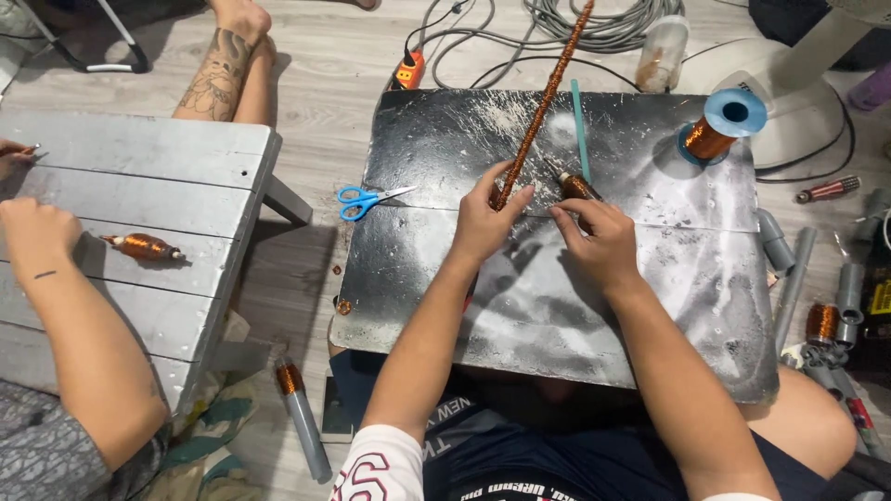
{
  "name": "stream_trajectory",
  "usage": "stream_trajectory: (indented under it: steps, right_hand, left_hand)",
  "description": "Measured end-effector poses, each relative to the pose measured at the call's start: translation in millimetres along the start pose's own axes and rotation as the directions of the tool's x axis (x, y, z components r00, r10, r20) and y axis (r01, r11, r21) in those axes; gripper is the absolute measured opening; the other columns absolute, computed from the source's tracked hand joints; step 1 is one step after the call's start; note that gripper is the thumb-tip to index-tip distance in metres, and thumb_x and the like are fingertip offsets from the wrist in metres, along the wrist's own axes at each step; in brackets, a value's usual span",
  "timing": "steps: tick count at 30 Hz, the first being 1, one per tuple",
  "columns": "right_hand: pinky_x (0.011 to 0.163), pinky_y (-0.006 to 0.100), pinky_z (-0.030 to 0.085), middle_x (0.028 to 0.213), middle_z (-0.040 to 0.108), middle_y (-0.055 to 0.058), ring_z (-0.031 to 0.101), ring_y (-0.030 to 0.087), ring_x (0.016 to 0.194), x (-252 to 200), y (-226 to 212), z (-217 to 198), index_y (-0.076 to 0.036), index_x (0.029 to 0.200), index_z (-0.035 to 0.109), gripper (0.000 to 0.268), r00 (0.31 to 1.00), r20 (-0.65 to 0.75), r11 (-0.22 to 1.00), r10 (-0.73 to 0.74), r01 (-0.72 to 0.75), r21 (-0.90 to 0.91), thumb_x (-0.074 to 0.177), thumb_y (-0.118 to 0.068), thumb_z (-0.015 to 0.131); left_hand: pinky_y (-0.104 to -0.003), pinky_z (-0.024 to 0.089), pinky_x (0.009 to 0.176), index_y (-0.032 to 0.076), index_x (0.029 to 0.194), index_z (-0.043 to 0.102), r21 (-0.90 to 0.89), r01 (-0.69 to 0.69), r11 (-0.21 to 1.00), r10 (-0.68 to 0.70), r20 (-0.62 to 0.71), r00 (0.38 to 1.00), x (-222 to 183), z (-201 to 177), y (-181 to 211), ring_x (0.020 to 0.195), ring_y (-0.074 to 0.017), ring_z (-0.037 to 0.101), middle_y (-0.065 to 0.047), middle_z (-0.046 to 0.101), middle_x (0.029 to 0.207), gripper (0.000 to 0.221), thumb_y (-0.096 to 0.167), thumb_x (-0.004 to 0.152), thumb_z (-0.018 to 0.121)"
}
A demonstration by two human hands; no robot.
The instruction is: Manually winding copper wire around a long rod to create a coil.
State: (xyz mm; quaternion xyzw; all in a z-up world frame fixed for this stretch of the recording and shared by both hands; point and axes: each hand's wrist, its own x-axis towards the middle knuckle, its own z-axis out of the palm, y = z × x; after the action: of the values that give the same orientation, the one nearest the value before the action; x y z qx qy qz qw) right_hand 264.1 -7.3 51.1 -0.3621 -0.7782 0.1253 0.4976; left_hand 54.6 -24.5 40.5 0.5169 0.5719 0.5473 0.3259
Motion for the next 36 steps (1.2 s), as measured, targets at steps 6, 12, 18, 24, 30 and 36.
stream_trajectory:
  steps: [6, 12, 18, 24, 30, 36]
  right_hand:
    - [0.069, 0.034, 0.05, 0.052, 0.045, 0.001, 0.059, 0.025, 0.056, -2.6, 7.3, 4.9, -0.014, 0.105, 0.085, 0.006, 1.0, 0.005, 1.0, -0.004, 0.004, 0.008, 0.107, -0.017, 0.089]
    - [0.069, 0.035, 0.051, 0.051, 0.045, 0.002, 0.057, 0.026, 0.053, -4.9, 12.6, 7.0, -0.014, 0.104, 0.086, 0.006, 1.0, -0.005, 1.0, -0.014, 0.014, 0.025, 0.106, -0.017, 0.09]
    - [0.068, 0.036, 0.052, 0.05, 0.044, 0.002, 0.057, 0.027, 0.053, -3.1, 4.6, 6.5, -0.013, 0.104, 0.086, 0.004, 1.0, 0.003, 1.0, -0.01, 0.01, 0.028, 0.106, -0.016, 0.089]
    - [0.068, 0.036, 0.053, 0.051, 0.044, 0.002, 0.056, 0.026, 0.052, -4.4, 5.8, 8.4, -0.013, 0.103, 0.086, 0.005, 1.0, -0.002, 0.999, -0.019, 0.019, 0.03, 0.106, -0.016, 0.089]
    - [0.068, 0.035, 0.055, 0.051, 0.046, 0.002, 0.059, 0.027, 0.055, -7.1, 12.9, 11.5, -0.013, 0.103, 0.087, 0.006, 0.999, -0.047, 1.0, -0.013, 0.014, 0.022, 0.106, -0.016, 0.09]
    - [0.071, 0.038, 0.057, 0.061, 0.065, 0.005, 0.07, 0.032, 0.065, -6.5, 10.4, 12.6, -0.014, 0.103, 0.089, 0.004, 0.997, -0.075, 1.0, 0.008, -0.007, 0.019, 0.105, -0.015, 0.092]
  left_hand:
    - [-0.033, 0.055, 0.064, 0.015, 0.128, 0.076, -0.045, -0.07, 0.997, 0.069, -0.006, 0.998, 8.3, 5.3, -27.4, 0.063, -0.0197, 0.07, -0.008, 0.07, 0.065, 0.036, 0.044, 0.107, 0.081]
    - [-0.03, 0.054, 0.06, 0.012, 0.121, 0.081, -0.078, -0.003, 0.997, 0.003, -0.004, 1.0, 2.9, 7.3, -18.5, 0.054, -0.015, 0.065, -0.005, 0.067, 0.053, 0.04, 0.042, 0.097, 0.09]
    - [-0.026, 0.051, 0.048, 0.01, 0.121, 0.082, -0.23, 0.026, 0.973, -0.035, -0.037, 0.999, 7.9, 5.8, -27.8, 0.053, -0.0116, 0.066, -0.007, 0.072, 0.07, 0.039, 0.028, 0.091, 0.098]
    - [-0.031, 0.054, 0.033, -0.001, 0.129, 0.078, -0.377, 0.094, 0.921, -0.123, -0.052, 0.991, 9.3, 9.6, -38.4, 0.041, -0.0199, 0.065, -0.007, 0.051, 0.087, 0.047, 0.016, 0.089, 0.096]
    - [-0.042, 0.072, 0.049, -0.002, 0.129, 0.078, -0.456, 0.136, 0.879, -0.127, 0.05, 0.991, 5.2, 3.0, -11.1, 0.052, -0.0306, 0.077, -0.017, 0.068, 0.079, 0.042, 0.022, 0.098, 0.092]
    - [-0.036, 0.074, 0.068, 0.002, 0.139, 0.073, -0.559, 0.088, 0.825, -0.019, 0.127, 0.992, 12.4, 12.1, -33.2, 0.076, -0.0203, 0.08, -0.014, 0.077, 0.09, 0.034, 0.029, 0.119, 0.066]
